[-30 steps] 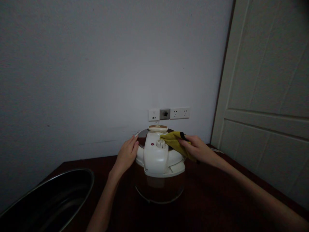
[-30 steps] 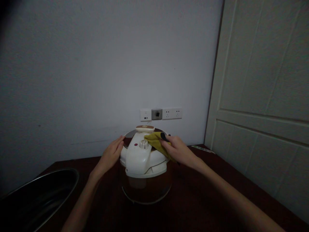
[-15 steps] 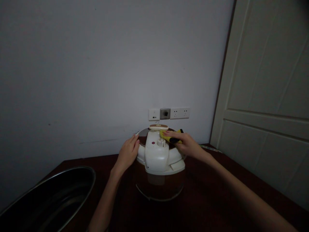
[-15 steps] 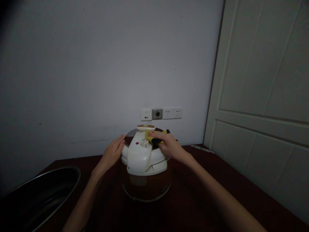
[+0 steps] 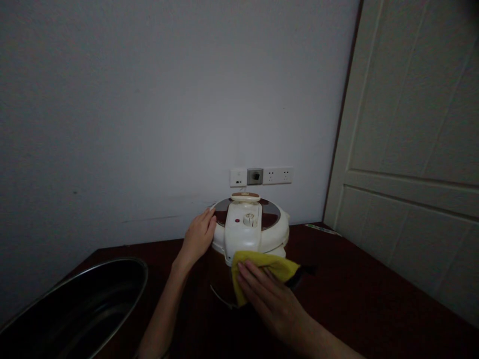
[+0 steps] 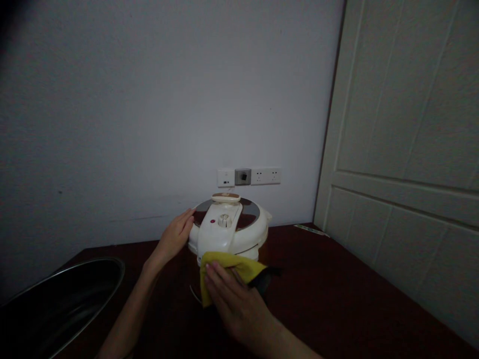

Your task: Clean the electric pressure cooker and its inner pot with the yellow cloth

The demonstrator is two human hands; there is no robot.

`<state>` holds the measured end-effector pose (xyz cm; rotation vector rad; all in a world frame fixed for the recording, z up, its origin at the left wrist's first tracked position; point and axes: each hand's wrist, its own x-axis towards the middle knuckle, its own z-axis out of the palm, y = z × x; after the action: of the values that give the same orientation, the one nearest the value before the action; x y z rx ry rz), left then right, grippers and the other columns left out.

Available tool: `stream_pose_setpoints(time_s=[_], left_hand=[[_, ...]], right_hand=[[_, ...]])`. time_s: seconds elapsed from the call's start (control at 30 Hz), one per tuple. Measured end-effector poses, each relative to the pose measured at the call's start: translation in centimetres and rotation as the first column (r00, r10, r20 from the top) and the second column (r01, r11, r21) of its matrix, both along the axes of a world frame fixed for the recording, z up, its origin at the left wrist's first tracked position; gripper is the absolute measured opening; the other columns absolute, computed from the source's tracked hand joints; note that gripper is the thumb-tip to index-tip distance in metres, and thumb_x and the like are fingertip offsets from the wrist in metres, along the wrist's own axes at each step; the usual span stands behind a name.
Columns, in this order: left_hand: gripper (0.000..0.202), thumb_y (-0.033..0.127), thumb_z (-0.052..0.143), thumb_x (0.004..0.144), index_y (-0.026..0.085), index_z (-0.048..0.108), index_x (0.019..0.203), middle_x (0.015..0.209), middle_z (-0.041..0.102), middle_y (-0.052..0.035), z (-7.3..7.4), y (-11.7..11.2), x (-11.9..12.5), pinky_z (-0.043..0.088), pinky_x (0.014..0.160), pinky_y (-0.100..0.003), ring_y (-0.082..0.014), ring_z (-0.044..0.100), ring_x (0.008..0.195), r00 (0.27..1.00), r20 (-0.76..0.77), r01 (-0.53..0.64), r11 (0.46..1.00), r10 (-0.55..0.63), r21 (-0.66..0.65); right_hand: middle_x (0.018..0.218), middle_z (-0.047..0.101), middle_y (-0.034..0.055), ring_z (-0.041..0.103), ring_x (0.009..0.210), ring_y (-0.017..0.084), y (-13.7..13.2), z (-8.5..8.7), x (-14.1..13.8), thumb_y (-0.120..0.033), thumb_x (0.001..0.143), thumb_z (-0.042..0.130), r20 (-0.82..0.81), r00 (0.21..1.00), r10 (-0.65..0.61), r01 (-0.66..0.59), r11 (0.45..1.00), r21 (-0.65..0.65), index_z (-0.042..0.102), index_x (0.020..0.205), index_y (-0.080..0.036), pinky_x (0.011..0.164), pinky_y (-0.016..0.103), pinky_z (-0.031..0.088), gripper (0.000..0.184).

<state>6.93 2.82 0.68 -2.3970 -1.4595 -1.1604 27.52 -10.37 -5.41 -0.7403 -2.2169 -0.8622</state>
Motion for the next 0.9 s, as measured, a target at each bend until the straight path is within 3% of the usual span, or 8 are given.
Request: stream_pose_setpoints(time_s=[0.1,0.23,0.3,0.47,0.63,0.77,0.9], left_hand=[[0.047,0.031,0.028,0.092,0.007,0.052,0.125,0.131,0.053,-0.0145,-0.1,0.1,0.0,0.034,0.106,-0.039,-0.0208,0.046,0.124,1.0,0.012,0.008,1.0,-0.009,0.009],[0.046,0.03,0.031,0.092,0.007,0.052,0.125,0.132,0.052,-0.0148,-0.2,0.2,0.0,0.035,0.105,-0.038,-0.0208,0.047,0.124,0.999,0.036,-0.001,1.0,0.001,0.016],[0.045,0.03,0.032,0.092,0.008,0.052,0.125,0.132,0.051,-0.0151,-0.3,0.2,0.0,0.035,0.105,-0.038,-0.021,0.046,0.125,0.999,0.04,-0.003,1.0,0.003,0.014],[0.044,0.03,0.031,0.092,0.01,0.053,0.125,0.131,0.053,-0.0128,-0.3,0.0,0.1,0.034,0.106,-0.036,-0.0193,0.045,0.125,0.999,0.045,0.003,1.0,-0.004,0.03],[0.045,0.029,0.03,0.092,0.008,0.053,0.124,0.131,0.053,-0.0133,-0.2,0.0,0.2,0.033,0.107,-0.036,-0.0195,0.044,0.126,1.0,0.028,-0.006,1.0,0.005,0.025],[0.046,0.029,0.03,0.092,0.006,0.053,0.124,0.13,0.053,-0.0149,-0.3,0.1,0.2,0.033,0.106,-0.037,-0.0209,0.046,0.125,1.0,0.011,-0.012,1.0,0.011,0.028],[0.046,0.029,0.03,0.092,0.006,0.054,0.124,0.13,0.053,-0.0154,-0.5,0.3,0.0,0.034,0.106,-0.037,-0.0214,0.047,0.124,1.0,0.017,-0.007,0.999,0.007,0.042]], right_hand=[[0.139,0.044,0.0068,0.035,0.132,0.02,1.5,2.0,-1.9,-0.004,0.088,0.034,0.029,0.999,-0.046,0.044,0.996,0.073,0.052,0.125,-0.008,0.102,0.031,0.043,0.042],[0.127,0.056,0.0135,0.049,0.121,0.027,4.4,5.7,-4.0,-0.015,0.089,0.043,-0.109,0.989,-0.097,0.105,0.992,0.065,0.06,0.116,-0.007,0.101,0.042,0.043,0.033],[0.124,0.057,0.0171,0.052,0.118,0.028,5.0,6.3,-4.4,-0.016,0.088,0.044,-0.15,0.979,-0.139,0.15,0.987,0.063,0.06,0.115,-0.004,0.1,0.044,0.044,0.034],[0.128,0.055,0.012,0.047,0.123,0.025,2.9,3.9,-3.3,-0.008,0.088,0.037,-0.141,0.981,-0.13,0.152,0.976,0.159,0.06,0.116,-0.007,0.101,0.039,0.044,0.036],[0.133,0.051,0.005,0.036,0.131,0.019,0.3,1.4,-0.8,-0.004,0.089,0.029,-0.063,0.997,-0.043,0.048,0.995,0.083,0.055,0.122,-0.011,0.102,0.033,0.042,0.043],[0.131,0.054,0.0056,0.041,0.128,0.019,1.2,2.3,-1.7,-0.007,0.089,0.033,-0.09,0.995,-0.039,0.047,0.994,0.095,0.058,0.119,-0.012,0.101,0.032,0.043,0.04],[0.121,0.06,0.0165,0.052,0.118,0.026,3.7,4.2,-5.1,-0.007,0.087,0.037,-0.217,0.971,-0.097,0.122,0.987,0.107,0.062,0.112,-0.005,0.097,0.042,0.046,0.036]])
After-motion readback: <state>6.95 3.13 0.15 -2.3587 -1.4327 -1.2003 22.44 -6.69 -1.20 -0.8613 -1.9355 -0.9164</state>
